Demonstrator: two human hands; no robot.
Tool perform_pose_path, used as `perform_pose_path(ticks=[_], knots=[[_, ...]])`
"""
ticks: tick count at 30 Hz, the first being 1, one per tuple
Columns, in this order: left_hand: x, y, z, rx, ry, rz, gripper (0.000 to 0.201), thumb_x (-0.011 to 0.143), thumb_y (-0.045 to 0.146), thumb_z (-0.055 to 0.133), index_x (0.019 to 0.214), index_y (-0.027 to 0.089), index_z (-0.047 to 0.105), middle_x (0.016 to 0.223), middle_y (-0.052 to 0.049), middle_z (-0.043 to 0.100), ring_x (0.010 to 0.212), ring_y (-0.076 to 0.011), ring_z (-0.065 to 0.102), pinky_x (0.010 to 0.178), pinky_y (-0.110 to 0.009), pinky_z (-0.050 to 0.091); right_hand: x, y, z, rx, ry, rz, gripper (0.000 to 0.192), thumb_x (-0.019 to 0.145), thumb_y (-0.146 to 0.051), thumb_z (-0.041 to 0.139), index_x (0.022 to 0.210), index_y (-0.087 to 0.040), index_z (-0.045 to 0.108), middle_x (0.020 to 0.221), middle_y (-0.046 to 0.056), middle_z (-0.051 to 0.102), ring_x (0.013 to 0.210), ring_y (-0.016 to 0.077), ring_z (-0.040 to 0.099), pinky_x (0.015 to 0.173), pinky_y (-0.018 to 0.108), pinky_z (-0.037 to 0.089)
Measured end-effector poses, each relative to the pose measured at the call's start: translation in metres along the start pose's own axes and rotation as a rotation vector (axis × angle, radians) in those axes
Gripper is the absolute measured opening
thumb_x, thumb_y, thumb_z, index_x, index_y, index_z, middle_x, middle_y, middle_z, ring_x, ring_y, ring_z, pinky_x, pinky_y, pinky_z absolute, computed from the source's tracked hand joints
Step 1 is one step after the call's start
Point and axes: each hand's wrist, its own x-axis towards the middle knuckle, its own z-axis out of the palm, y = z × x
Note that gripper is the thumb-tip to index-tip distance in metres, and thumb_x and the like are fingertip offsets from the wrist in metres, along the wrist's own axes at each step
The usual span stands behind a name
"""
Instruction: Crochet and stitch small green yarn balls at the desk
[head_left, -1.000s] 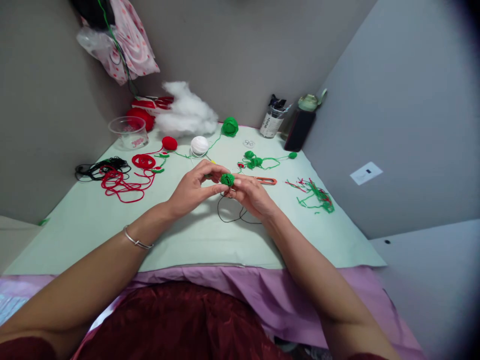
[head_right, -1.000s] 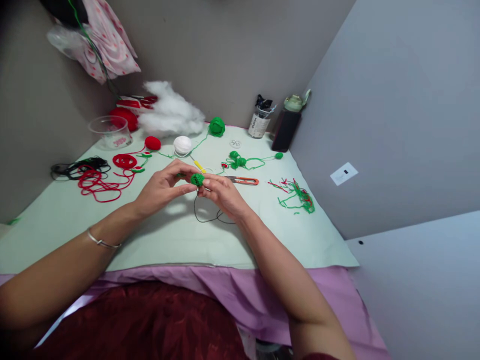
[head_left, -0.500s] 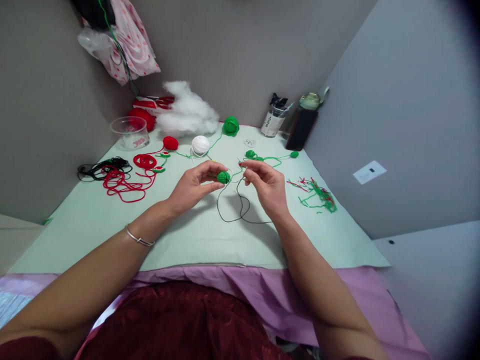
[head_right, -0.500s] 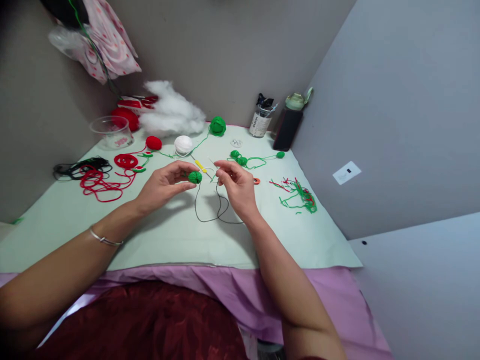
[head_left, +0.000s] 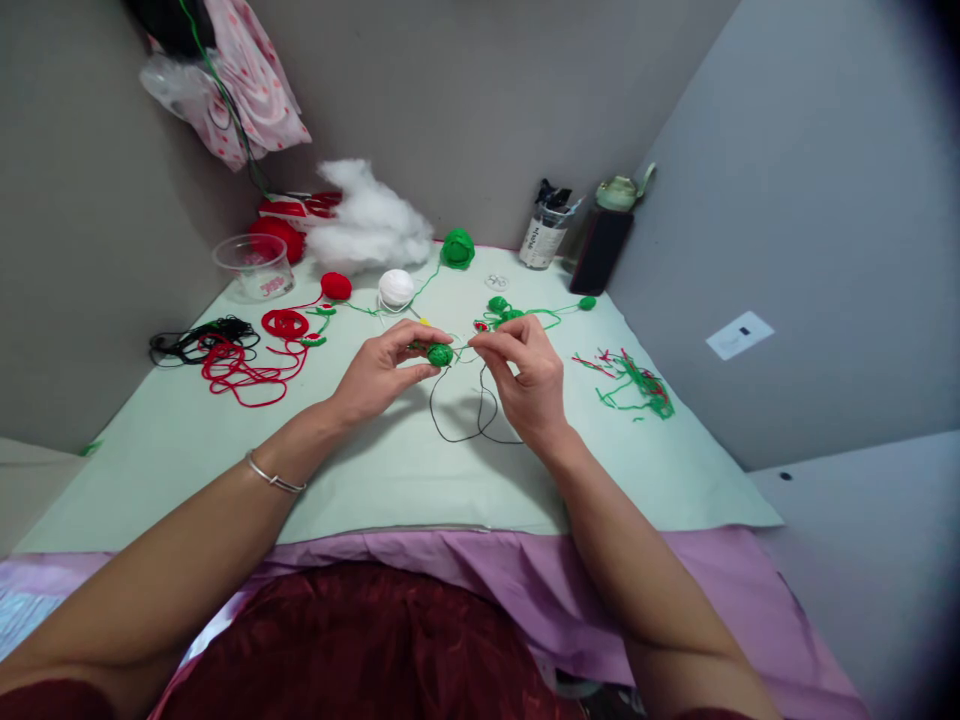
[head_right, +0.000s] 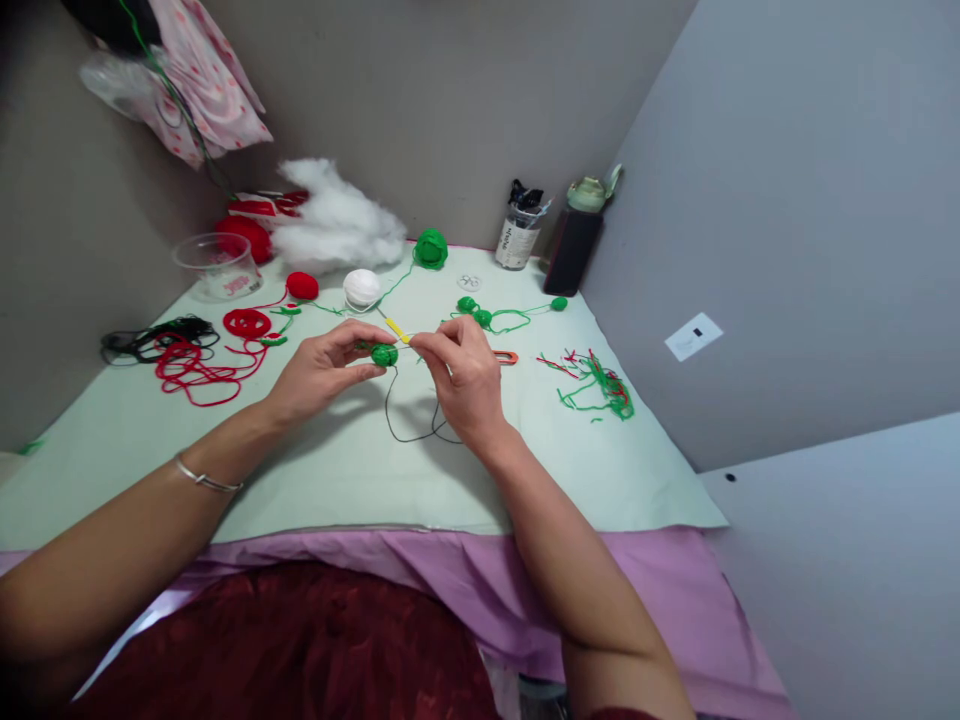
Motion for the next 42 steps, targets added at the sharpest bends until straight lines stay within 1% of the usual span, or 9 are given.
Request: perform_pose_path(ticks=[7, 14, 21, 25, 28, 32, 37, 40, 42], knots=[[0.0, 0.002, 0.001, 0.007, 0.008, 0.004, 0.03, 0.076, 0.013, 0.076, 0.104, 0.024, 0.078, 0.11, -0.006, 0.066, 0.108, -0.0203, 0.062, 0.106, -0.038, 0.048, 0.0, 0.0, 0.0, -0.055, -0.014, -0.013, 0.021, 0.099, -0.023, 0.055, 0.095, -0.026, 0.075, 0.087, 0.006, 0.053, 0.083, 0.0178, 0.054, 0.071, 0.033, 0.045], [-0.001, -0.002, -0.001, 0.071, -0.037, 0.045, 0.03, 0.079, 0.015, 0.075, 0.107, 0.027, 0.079, 0.112, -0.006, 0.066, 0.111, -0.0211, 0.061, 0.107, -0.038, 0.047, -0.001, 0.001, 0.0, -0.086, -0.048, -0.035, 0.022, 0.098, -0.019, 0.055, 0.09, -0.025, 0.075, 0.085, 0.005, 0.053, 0.081, 0.0173, 0.052, 0.07, 0.033, 0.043], [0.0, 0.004, -0.001, -0.007, -0.086, -0.055, 0.032, 0.076, 0.017, 0.078, 0.107, 0.026, 0.08, 0.111, -0.007, 0.069, 0.107, -0.0228, 0.063, 0.104, -0.041, 0.048, 0.002, 0.008, -0.001, 0.191, -0.126, 0.106, 0.015, 0.094, -0.019, 0.062, 0.093, -0.025, 0.076, 0.083, 0.002, 0.054, 0.08, 0.0152, 0.054, 0.071, 0.031, 0.046], [-0.001, 0.006, 0.001, -0.006, -0.116, -0.064, 0.03, 0.077, 0.017, 0.077, 0.106, 0.025, 0.08, 0.113, -0.007, 0.07, 0.106, -0.022, 0.064, 0.101, -0.039, 0.049, 0.002, 0.011, 0.001, 0.271, -0.189, 0.119, 0.014, 0.095, -0.024, 0.063, 0.091, -0.026, 0.077, 0.082, 0.002, 0.055, 0.081, 0.0156, 0.053, 0.073, 0.031, 0.047], [-0.001, 0.005, 0.003, -0.067, -0.101, -0.08, 0.031, 0.076, 0.018, 0.078, 0.107, 0.023, 0.078, 0.112, -0.007, 0.07, 0.102, -0.0203, 0.065, 0.099, -0.037, 0.05, 0.003, 0.012, 0.001, 0.321, -0.192, 0.15, 0.012, 0.094, -0.026, 0.065, 0.091, -0.026, 0.077, 0.081, 0.002, 0.056, 0.082, 0.0161, 0.053, 0.072, 0.031, 0.046], [-0.001, 0.005, 0.004, -0.144, -0.068, -0.098, 0.029, 0.073, 0.018, 0.083, 0.101, 0.02, 0.076, 0.103, -0.005, 0.071, 0.096, -0.0186, 0.066, 0.093, -0.034, 0.053, 0.004, 0.012, 0.0, 0.383, -0.203, 0.196, 0.009, 0.091, -0.026, 0.069, 0.089, -0.024, 0.077, 0.08, 0.002, 0.058, 0.083, 0.0167, 0.053, 0.074, 0.033, 0.045], [-0.001, 0.006, 0.006, -0.167, -0.067, -0.123, 0.03, 0.071, 0.018, 0.084, 0.098, 0.018, 0.074, 0.097, -0.004, 0.071, 0.091, -0.0174, 0.067, 0.085, -0.031, 0.054, 0.004, 0.011, 0.001, 0.372, -0.233, 0.239, 0.008, 0.09, -0.025, 0.068, 0.088, -0.022, 0.076, 0.077, 0.002, 0.059, 0.08, 0.0167, 0.053, 0.072, 0.032, 0.045], [-0.002, 0.004, 0.007, -0.196, -0.082, -0.126, 0.029, 0.073, 0.019, 0.083, 0.099, 0.018, 0.071, 0.096, -0.004, 0.07, 0.087, -0.0165, 0.067, 0.081, -0.03, 0.054, 0.002, 0.009, 0.004, 0.318, -0.201, 0.195, 0.009, 0.091, -0.02, 0.064, 0.091, -0.022, 0.074, 0.079, 0.002, 0.06, 0.081, 0.0165, 0.055, 0.069, 0.03, 0.046], [-0.002, 0.001, 0.008, -0.201, -0.085, -0.126, 0.029, 0.074, 0.02, 0.083, 0.099, 0.017, 0.069, 0.096, -0.004, 0.07, 0.086, -0.0165, 0.068, 0.08, -0.031, 0.054, -0.001, 0.007, 0.006, 0.241, -0.174, 0.146, 0.011, 0.093, -0.018, 0.06, 0.095, -0.021, 0.07, 0.086, 0.004, 0.063, 0.081, 0.016, 0.057, 0.071, 0.029, 0.047]])
